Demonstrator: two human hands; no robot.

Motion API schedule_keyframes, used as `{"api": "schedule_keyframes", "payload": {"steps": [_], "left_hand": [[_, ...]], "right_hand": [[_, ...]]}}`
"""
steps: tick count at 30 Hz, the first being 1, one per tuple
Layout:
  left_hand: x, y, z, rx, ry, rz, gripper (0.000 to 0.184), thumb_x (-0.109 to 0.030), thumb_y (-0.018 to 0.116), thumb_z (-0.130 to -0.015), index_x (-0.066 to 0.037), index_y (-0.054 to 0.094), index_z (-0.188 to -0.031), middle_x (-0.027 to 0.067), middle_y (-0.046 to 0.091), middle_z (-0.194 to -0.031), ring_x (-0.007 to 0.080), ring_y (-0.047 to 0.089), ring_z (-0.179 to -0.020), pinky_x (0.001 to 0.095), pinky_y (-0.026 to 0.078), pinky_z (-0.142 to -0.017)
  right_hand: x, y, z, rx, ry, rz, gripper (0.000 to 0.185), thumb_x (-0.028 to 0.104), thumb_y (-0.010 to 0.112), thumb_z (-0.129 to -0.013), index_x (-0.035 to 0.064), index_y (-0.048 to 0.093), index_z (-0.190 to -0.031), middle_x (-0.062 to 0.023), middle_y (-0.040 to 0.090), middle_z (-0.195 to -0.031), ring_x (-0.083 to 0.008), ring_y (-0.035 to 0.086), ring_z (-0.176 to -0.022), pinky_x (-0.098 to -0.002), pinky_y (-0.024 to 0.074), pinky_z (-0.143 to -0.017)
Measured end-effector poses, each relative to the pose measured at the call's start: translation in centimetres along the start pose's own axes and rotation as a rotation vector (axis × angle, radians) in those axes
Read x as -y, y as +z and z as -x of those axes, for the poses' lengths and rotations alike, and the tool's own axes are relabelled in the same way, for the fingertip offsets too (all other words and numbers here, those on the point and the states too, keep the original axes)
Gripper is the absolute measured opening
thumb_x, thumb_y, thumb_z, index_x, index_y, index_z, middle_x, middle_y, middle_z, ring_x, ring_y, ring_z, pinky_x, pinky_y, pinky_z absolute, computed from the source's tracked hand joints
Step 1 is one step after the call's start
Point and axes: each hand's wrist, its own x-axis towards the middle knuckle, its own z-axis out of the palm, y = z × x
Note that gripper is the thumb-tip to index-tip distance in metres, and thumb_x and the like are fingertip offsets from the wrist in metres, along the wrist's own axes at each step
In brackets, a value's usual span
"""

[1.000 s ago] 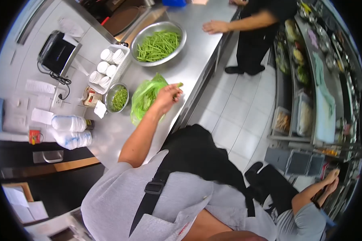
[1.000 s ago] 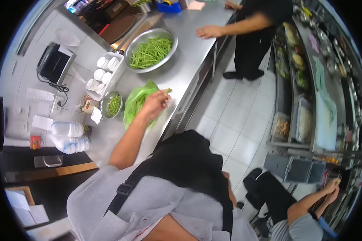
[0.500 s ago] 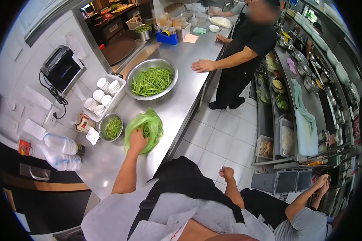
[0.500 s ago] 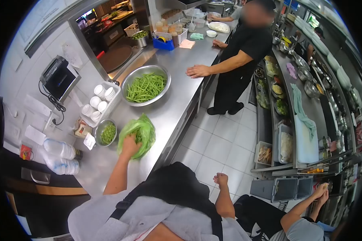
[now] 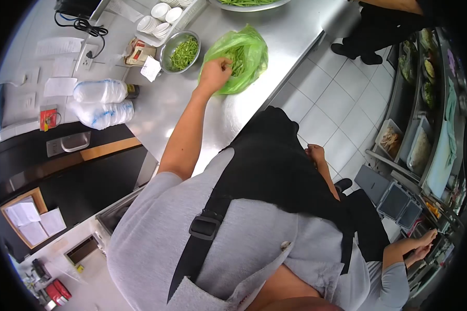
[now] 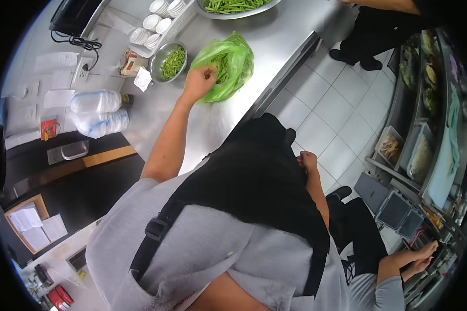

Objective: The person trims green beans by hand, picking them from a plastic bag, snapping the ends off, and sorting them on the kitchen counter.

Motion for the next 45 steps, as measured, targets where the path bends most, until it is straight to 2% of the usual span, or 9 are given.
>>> {"api": "schedule_keyframes", "payload": {"steps": [12,14,17,20,24,30,34,37,45], "left_hand": [[-2.2,0.3,-1.5,-0.025,-0.075,-0.187,0.026,-0.029,0.073,-0.083,-0.003,0.074,-0.084,0.0206,0.072,-0.086,0.0387,0.069,-0.079,0.0466,0.054,-0.075],[-1.5,1.6,-2.4,-0.019,-0.042,-0.306,0.029,-0.031,0.070,-0.084,-0.003,0.072,-0.076,0.0217,0.071,-0.085,0.0417,0.068,-0.080,0.0508,0.054,-0.073],[-2.0,1.0,-2.8,-0.134,0.010,-0.200,0.027,-0.027,0.065,-0.087,-0.001,0.072,-0.091,0.0230,0.071,-0.090,0.0422,0.067,-0.085,0.0517,0.053,-0.077],[-1.3,0.2,-2.1,-0.312,0.223,0.008,0.028,-0.023,0.071,-0.087,0.000,0.073,-0.101,0.0224,0.071,-0.100,0.0418,0.066,-0.095,0.0490,0.050,-0.087],[-2.1,-0.8,0.5,-0.466,0.251,0.430,0.019,-0.019,0.069,-0.094,0.000,0.069,-0.096,0.0157,0.073,-0.097,0.0288,0.067,-0.094,0.0391,0.052,-0.089],[-2.3,-1.7,-0.1,-0.371,-0.329,1.646,0.011,-0.018,0.049,-0.106,-0.007,0.052,-0.107,0.0087,0.067,-0.092,0.0190,0.065,-0.088,0.0304,0.054,-0.083],[-4.5,-3.6,2.6,-0.153,-0.075,1.315,0.012,-0.018,0.045,-0.108,-0.007,0.051,-0.105,0.0023,0.058,-0.083,0.0110,0.053,-0.068,0.0254,0.046,-0.063],[-8.0,-3.6,7.8,0.507,0.162,0.752,0.023,-0.026,0.052,-0.105,-0.007,0.064,-0.107,-0.0023,0.051,-0.072,0.0070,0.046,-0.063,0.0253,0.040,-0.057],[-11.5,1.1,14.0,0.808,0.504,0.291,0.026,-0.024,0.059,-0.099,0.001,0.067,-0.102,0.0188,0.069,-0.087,0.0314,0.066,-0.082,0.0402,0.051,-0.076]], "right_hand": [[-1.1,-2.5,3.7,-0.034,-0.078,0.191,0.016,0.013,0.058,-0.092,0.0064,0.073,-0.093,-0.0081,0.071,-0.076,-0.0186,0.068,-0.063,-0.0327,0.0546,-0.054],[-3.1,-3.7,2.7,0.047,-0.596,1.128,0.019,0.020,0.059,-0.087,0.0118,0.075,-0.081,-0.0074,0.072,-0.075,-0.0199,0.069,-0.063,-0.0347,0.0556,-0.061],[-6.7,-3.7,0.7,-0.061,-0.579,1.397,0.016,0.027,0.064,-0.082,0.0217,0.079,-0.082,-0.0021,0.076,-0.079,-0.0201,0.073,-0.078,-0.0371,0.0570,-0.072],[-4.7,-2.5,2.1,0.000,-0.510,1.308,0.015,0.032,0.073,-0.074,0.0209,0.078,-0.083,-0.0059,0.075,-0.082,-0.0254,0.072,-0.079,-0.0406,0.0576,-0.072],[-1.2,0.0,3.3,-0.077,-0.120,0.217,0.026,0.030,0.063,-0.085,0.0078,0.075,-0.078,-0.0127,0.073,-0.075,-0.0259,0.071,-0.067,-0.0424,0.0583,-0.071],[8.5,6.0,8.9,-0.077,-0.506,0.226,0.025,0.021,0.066,-0.091,0.0007,0.073,-0.103,-0.0101,0.073,-0.086,-0.0153,0.071,-0.072,-0.0314,0.0574,-0.062],[16.2,9.7,19.5,0.131,-0.649,-0.038,0.031,0.019,0.064,-0.098,0.0026,0.066,-0.125,-0.0064,0.071,-0.097,-0.0143,0.069,-0.082,-0.0276,0.0563,-0.072],[20.3,11.5,28.5,0.105,-0.793,-0.287,0.034,0.018,0.065,-0.099,0.0010,0.063,-0.129,-0.0070,0.070,-0.100,-0.0130,0.067,-0.084,-0.0275,0.0566,-0.074],[18.2,11.1,30.0,0.005,-0.754,-0.052,0.023,0.015,0.068,-0.097,-0.0033,0.071,-0.110,-0.0085,0.073,-0.089,-0.0124,0.069,-0.076,-0.0264,0.0582,-0.069]]}}
